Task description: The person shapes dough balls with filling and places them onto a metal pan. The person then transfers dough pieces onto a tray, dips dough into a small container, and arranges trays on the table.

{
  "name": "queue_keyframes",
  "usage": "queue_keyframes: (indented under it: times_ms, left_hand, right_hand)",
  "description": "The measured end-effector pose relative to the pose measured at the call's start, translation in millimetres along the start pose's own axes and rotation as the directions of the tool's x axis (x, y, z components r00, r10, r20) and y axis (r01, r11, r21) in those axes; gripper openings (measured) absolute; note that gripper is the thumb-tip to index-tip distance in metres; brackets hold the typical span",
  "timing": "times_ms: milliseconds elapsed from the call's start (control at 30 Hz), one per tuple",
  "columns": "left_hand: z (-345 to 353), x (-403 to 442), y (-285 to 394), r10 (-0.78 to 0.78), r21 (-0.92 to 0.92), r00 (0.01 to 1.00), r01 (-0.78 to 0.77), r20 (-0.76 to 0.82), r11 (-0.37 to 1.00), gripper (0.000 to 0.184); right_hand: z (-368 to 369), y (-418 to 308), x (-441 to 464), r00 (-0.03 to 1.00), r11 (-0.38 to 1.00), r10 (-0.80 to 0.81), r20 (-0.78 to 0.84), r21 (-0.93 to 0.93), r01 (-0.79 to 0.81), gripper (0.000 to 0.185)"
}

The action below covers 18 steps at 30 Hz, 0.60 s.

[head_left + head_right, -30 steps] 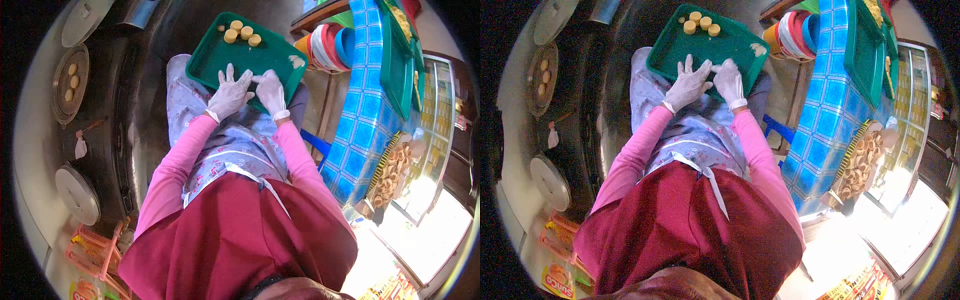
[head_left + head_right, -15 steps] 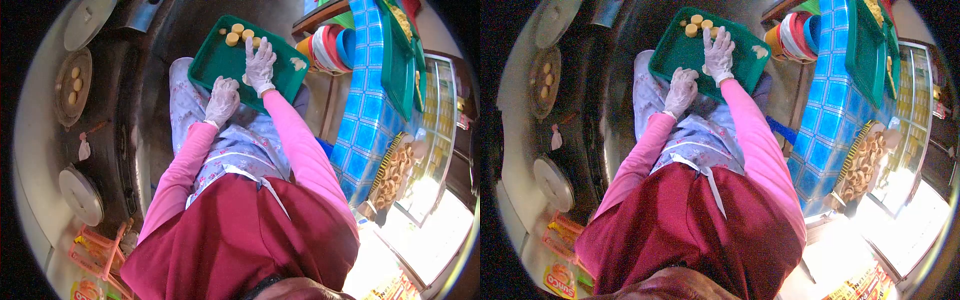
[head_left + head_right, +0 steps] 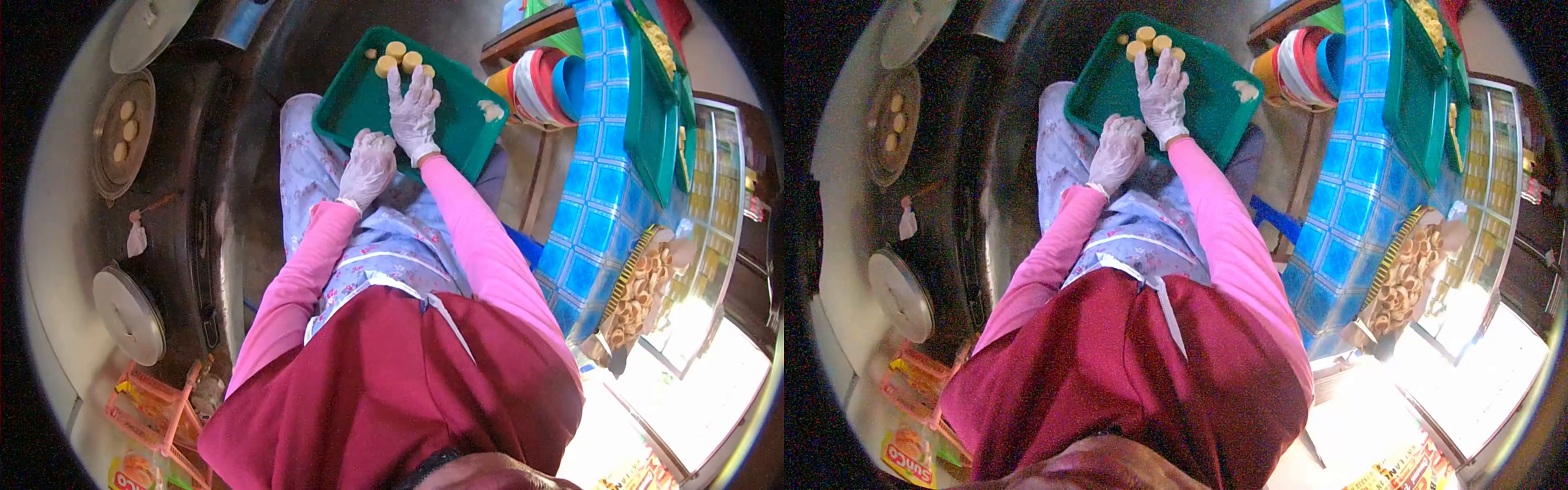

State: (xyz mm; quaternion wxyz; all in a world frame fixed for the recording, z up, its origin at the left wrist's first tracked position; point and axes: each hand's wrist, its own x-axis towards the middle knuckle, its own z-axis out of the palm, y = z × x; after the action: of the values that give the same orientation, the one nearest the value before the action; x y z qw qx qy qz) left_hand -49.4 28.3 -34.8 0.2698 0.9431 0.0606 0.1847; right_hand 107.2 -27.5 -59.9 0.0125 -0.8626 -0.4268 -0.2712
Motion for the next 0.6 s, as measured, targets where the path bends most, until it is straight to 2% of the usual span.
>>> queue_keyframes:
  times_ms: [33,100,133,167,200,233,267,333,400,533,600]
  left_hand:
    - [-3,3,-1,-0.003,0.015,1.0,0.003,0.014,1.0,0.029]
    - [-7,8,-4,0.037,0.032,0.999,-0.036,-0.034,0.999,0.031]
    - [-4,10,-4,0.042,0.066,0.998,-0.039,-0.05,0.997,0.035]
    - [0,6,-1,0.044,0.093,0.997,-0.038,-0.059,0.995,0.039]
    - [-3,9,3,0.033,0.148,0.998,-0.041,0.052,0.988,0.052]
    - [-7,15,9,0.011,0.165,0.993,-0.031,0.118,0.986,0.055]
    - [-10,24,16,-0.008,0.184,0.984,-0.025,0.181,0.983,0.058]
    - [-4,35,18,-0.031,0.21,0.953,-0.034,0.3,0.977,0.065]
    - [4,38,16,-0.041,0.22,0.943,-0.035,0.33,0.975,0.066]
    - [6,38,14,-0.009,0.269,0.941,-0.087,0.337,0.959,0.064]
    - [4,36,16,0.033,0.282,0.944,-0.131,0.327,0.951,0.062]
  right_hand:
    - [-8,5,3,1.0,0.999,-0.015,0.002,0.04,0.015,0.067]
    - [-33,22,8,0.996,0.975,0.081,-0.031,0.211,-0.073,0.059]
    - [-53,27,5,0.98,0.945,0.2,0.007,0.261,-0.195,0.048]
    - [-51,41,-10,0.971,0.941,0.231,0.066,0.237,-0.24,0.045]
    - [-53,52,-25,0.963,0.935,0.212,0.164,0.251,-0.249,0.044]
    - [-55,61,-40,0.947,0.929,0.193,0.258,0.263,-0.261,0.044]
    - [-55,66,-52,0.958,0.926,0.11,0.266,0.322,-0.196,0.047]
    - [-74,62,-58,0.938,0.962,0.032,0.345,0.244,-0.123,0.05]
    - [-77,57,-61,0.906,0.988,-0.024,0.423,0.15,-0.044,0.058]
    - [-73,58,-64,0.899,0.986,0.006,0.439,0.149,-0.079,0.06]
    - [-86,60,-65,0.888,0.982,-0.048,0.458,0.186,-0.042,0.06]
